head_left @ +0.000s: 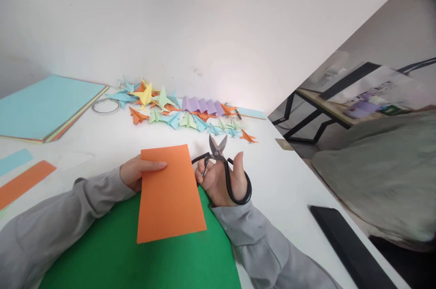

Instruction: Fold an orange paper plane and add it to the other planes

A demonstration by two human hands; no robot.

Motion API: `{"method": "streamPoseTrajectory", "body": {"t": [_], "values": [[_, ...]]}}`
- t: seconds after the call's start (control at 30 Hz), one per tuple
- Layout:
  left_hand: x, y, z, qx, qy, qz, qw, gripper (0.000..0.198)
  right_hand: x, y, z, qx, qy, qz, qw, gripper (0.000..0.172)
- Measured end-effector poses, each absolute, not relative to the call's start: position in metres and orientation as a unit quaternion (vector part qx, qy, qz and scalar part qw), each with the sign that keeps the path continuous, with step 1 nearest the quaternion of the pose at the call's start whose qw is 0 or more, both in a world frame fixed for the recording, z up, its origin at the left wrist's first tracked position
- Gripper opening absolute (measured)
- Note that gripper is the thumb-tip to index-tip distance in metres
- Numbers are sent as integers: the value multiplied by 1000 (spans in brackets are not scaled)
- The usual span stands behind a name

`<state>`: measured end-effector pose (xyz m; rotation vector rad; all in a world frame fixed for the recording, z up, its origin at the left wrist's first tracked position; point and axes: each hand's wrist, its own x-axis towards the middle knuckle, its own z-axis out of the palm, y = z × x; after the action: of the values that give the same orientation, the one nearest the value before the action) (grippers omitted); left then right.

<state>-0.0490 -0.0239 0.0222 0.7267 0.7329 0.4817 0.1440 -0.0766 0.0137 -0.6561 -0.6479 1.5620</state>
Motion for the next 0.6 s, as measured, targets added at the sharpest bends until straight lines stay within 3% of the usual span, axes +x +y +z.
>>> {"method": "streamPoseTrajectory", "body": {"t": [0.17, 0.27, 0.47, 0.6], "values": [[-46, -22, 21, 320, 379, 279, 822, 19, 154, -72, 12, -379, -377, 560, 633, 54], [-45, -20, 22, 305, 393, 292, 817, 23, 167, -72, 10, -502, -449, 395, 625, 41], [-44, -19, 21, 306, 393, 322, 805, 32, 210, -77, 5, -746, -563, 54, 351, 42], [-45, -19, 17, 329, 361, 336, 805, 39, 240, -82, 0, -824, -545, -26, 151, 49]]}}
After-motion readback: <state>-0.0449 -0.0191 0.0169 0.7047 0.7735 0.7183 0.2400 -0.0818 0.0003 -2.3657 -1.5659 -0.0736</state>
